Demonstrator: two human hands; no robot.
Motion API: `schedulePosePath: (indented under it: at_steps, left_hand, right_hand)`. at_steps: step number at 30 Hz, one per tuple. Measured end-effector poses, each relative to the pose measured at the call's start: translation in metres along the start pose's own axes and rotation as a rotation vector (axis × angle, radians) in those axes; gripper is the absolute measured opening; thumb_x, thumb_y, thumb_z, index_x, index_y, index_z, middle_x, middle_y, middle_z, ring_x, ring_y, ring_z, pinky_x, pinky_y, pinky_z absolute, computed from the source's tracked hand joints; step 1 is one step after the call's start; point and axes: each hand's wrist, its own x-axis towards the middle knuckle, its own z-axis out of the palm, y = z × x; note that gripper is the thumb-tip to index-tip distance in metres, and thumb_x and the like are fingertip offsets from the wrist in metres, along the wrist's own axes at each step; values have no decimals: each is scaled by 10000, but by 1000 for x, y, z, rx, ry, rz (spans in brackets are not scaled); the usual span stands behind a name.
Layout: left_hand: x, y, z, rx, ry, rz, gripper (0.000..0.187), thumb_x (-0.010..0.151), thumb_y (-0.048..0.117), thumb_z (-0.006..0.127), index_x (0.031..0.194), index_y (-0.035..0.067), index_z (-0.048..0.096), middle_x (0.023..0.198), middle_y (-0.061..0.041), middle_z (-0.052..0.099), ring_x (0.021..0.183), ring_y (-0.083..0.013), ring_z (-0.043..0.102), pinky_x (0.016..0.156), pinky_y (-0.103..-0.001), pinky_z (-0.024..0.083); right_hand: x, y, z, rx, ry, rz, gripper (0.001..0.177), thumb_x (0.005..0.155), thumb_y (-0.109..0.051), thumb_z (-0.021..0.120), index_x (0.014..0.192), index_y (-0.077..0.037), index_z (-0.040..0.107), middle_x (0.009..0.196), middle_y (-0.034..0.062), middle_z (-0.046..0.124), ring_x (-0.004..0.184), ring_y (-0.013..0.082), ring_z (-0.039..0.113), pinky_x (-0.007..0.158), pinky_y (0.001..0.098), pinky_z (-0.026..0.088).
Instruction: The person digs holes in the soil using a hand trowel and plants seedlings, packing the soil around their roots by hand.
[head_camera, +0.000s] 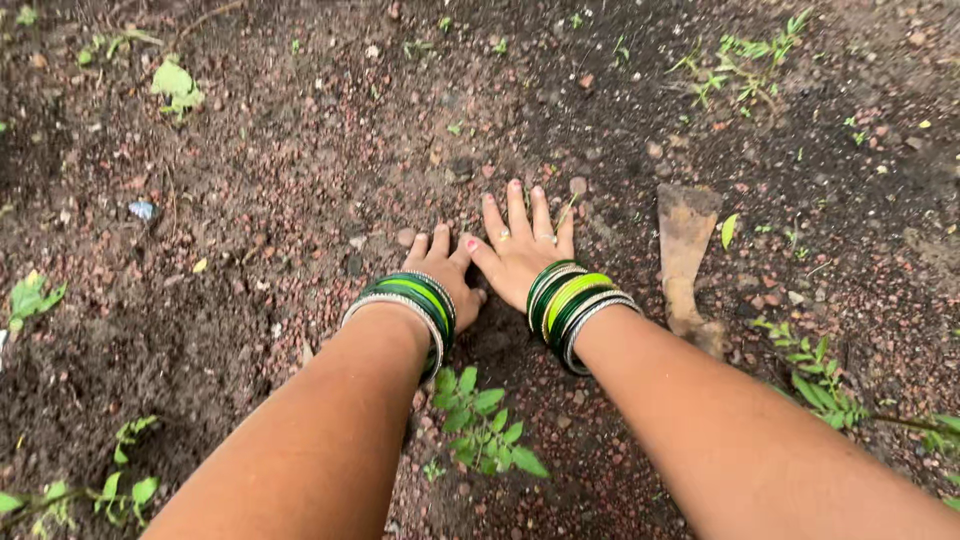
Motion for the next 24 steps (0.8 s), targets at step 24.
schedulePosePath:
  at_steps: [24]
  left_hand:
    - [-26, 11, -19, -178, -9, -124, 817, 978, 443, 570, 1637, 183, 163, 1709, -170, 27, 1559, -436, 60, 1263, -520, 172]
  right_hand:
    - [-6, -4, -10, 17, -81, 14, 748, 1006, -602, 215, 1638, -229, 68, 1715, 105, -78, 1570, 361, -39, 1215, 632, -8]
